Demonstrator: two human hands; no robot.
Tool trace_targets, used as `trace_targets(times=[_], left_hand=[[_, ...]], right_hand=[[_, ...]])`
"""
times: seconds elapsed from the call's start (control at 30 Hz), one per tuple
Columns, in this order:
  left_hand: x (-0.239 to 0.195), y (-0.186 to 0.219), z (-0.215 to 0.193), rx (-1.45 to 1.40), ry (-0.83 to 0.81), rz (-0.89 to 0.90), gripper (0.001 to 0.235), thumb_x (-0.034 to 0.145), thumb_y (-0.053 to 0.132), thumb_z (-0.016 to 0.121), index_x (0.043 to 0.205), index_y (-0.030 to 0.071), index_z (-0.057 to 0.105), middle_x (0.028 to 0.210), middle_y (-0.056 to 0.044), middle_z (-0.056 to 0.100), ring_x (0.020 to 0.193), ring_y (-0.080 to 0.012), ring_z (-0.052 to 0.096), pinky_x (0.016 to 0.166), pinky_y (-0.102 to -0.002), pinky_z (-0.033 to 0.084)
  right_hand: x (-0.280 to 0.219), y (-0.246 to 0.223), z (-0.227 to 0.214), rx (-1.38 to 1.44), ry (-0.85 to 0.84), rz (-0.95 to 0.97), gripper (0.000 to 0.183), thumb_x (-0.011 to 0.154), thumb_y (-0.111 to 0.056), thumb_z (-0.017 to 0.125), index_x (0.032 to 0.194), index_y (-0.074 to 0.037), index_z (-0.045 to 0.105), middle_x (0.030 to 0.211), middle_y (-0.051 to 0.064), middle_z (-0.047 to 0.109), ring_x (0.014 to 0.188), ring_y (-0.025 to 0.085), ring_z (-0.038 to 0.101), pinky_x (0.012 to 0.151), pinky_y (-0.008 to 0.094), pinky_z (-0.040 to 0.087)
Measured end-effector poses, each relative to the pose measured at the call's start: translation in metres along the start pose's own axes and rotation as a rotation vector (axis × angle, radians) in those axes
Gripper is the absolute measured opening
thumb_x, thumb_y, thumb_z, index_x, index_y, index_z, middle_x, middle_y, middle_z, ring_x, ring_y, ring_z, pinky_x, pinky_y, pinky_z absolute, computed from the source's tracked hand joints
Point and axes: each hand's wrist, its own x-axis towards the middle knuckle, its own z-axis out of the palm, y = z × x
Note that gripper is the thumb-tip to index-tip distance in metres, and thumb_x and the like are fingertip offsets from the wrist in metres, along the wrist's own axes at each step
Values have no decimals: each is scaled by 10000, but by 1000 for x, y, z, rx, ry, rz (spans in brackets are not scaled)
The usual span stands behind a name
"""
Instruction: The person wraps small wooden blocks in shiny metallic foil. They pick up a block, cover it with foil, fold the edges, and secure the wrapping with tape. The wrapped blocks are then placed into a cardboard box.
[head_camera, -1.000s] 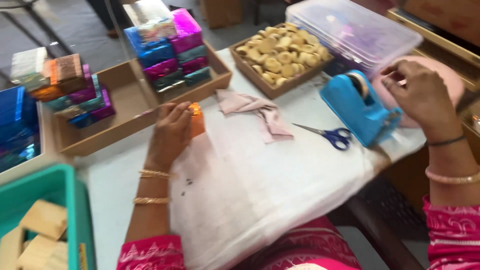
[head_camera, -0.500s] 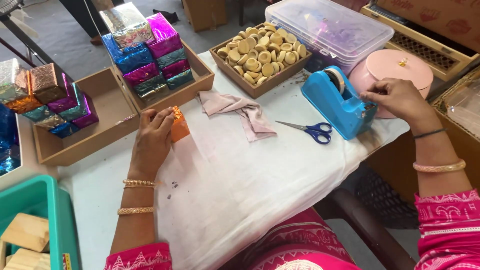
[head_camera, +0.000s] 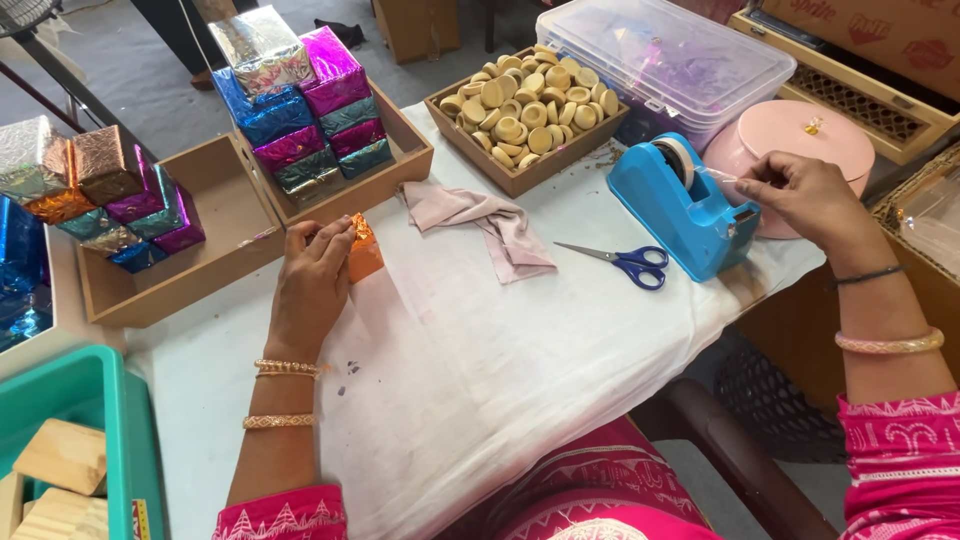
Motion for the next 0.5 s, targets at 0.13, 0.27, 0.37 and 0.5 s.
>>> trace_targets(times=[0.13,0.27,0.37,0.5], left_hand=[[0,0,1,-13,-4,-14,261,931,-5,699,1191,8,695,1311,-72,700,1157,-339,582,1003,-403,536],[-2,-1,1,-6,10,-3,260,937,5,697,1197,15,699,1314,-70,702,1164,-338,581,1020,-404,529],[-1,0,0,-11,11,-10,252,943,14,696,1196,14,701,1313,-69,703,1171,-340,580,1028,-405,523],[-1,1,-1,-37,19,-19,242,957,20,694,1199,18,705,1320,-67,704,1179,-336,580,1049,-410,511]], right_hand=[[-11,-5,5,34,35,4,213,990,-207,724,1077,-13,719,912,53,718,784,104,601,692,276,498],[-24,11,12,327,48,23,161,1046,-144,663,1151,-27,630,950,39,672,782,94,571,666,259,477],[-37,22,18,530,85,-3,219,1051,-106,655,1230,-50,543,966,39,648,796,95,576,669,247,470],[-53,41,31,704,143,-22,280,1038,-74,684,1244,-45,496,1011,43,642,861,105,615,717,244,495]])
